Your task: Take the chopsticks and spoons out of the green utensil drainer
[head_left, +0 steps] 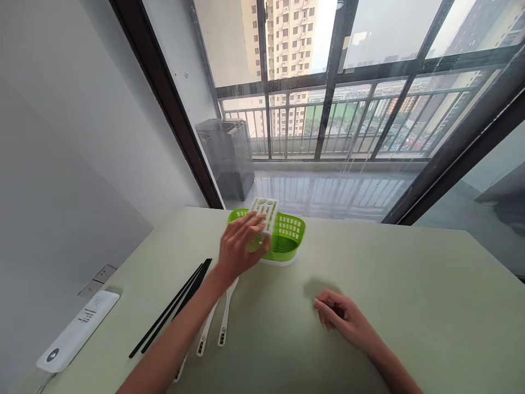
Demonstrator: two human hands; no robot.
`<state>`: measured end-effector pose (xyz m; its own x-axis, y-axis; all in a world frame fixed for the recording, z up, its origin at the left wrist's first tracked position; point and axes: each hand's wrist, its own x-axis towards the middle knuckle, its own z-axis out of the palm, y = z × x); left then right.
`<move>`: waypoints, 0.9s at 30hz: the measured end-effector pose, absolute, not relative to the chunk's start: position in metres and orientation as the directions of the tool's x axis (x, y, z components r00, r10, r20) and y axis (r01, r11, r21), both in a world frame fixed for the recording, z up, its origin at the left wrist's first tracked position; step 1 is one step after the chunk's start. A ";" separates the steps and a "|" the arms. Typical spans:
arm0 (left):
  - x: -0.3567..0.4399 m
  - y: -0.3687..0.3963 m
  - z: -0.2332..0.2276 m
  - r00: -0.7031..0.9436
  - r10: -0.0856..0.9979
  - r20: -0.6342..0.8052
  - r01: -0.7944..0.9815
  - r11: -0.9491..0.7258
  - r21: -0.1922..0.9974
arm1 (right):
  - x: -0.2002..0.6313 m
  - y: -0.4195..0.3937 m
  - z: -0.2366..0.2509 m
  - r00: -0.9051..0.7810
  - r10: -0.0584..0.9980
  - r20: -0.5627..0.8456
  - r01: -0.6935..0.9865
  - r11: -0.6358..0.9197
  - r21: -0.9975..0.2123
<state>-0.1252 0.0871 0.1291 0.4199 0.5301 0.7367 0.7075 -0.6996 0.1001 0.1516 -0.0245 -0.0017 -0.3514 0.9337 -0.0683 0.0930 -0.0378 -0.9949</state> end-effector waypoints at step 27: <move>-0.142 -0.034 0.082 0.424 0.723 0.545 0.707 -0.641 0.300 | 0.153 -0.026 -0.005 -0.354 0.933 -0.064 0.112 -0.026 -0.993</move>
